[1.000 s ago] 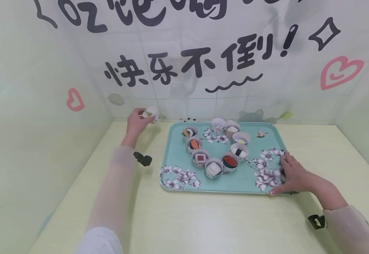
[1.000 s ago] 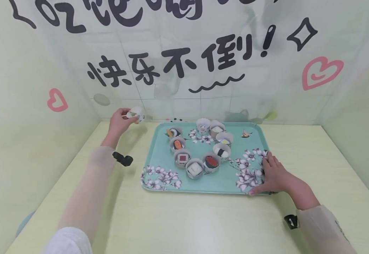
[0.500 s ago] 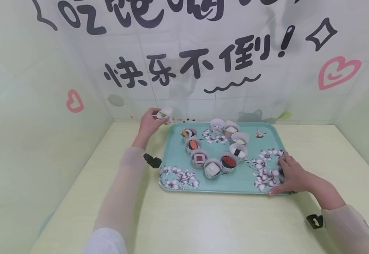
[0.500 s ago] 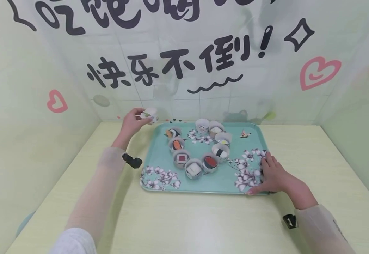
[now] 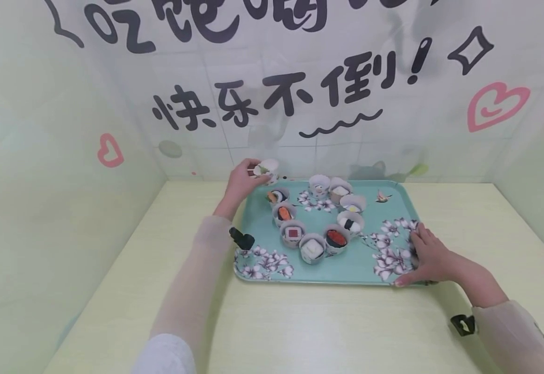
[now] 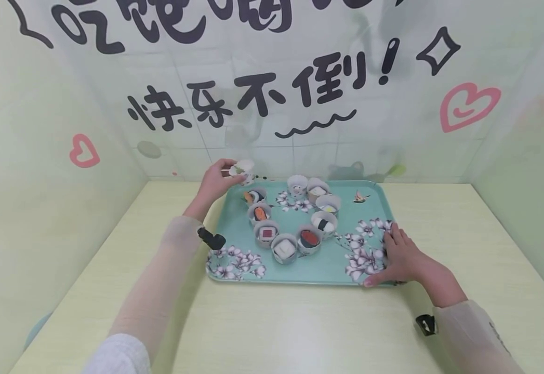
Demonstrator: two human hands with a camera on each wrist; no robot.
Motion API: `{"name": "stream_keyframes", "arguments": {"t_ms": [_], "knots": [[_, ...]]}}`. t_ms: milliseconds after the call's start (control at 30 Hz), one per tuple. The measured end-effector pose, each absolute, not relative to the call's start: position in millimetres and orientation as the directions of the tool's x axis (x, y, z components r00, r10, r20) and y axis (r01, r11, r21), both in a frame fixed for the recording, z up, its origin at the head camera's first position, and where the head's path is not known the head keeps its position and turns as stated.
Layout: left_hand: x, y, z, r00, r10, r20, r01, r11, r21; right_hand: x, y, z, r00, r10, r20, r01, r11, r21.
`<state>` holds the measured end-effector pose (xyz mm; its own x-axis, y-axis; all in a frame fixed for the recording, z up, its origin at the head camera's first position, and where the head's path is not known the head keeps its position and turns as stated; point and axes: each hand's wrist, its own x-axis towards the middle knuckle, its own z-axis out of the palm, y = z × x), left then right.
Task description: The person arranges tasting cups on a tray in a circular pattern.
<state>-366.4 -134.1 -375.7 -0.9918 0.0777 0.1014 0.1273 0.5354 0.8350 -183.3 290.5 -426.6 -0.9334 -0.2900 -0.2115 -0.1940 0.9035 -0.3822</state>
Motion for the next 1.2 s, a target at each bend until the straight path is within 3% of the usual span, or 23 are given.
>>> {"name": "stream_keyframes", "arguments": {"t_ms": [533, 1200], "knots": [[-366.2, -89.9, -380.3, -0.973, 0.224, 0.056, 0.177, 0.568, 0.804, -181.7, 289.8, -424.4, -0.935, -0.279, -0.219, -0.182, 0.907, -0.378], [-370.2, -66.2, -388.4, -0.953, 0.3, 0.033, 0.253, 0.735, 0.629, -182.5, 291.6, -426.6, -0.936, -0.288, -0.204, -0.189, 0.897, -0.399]]}}
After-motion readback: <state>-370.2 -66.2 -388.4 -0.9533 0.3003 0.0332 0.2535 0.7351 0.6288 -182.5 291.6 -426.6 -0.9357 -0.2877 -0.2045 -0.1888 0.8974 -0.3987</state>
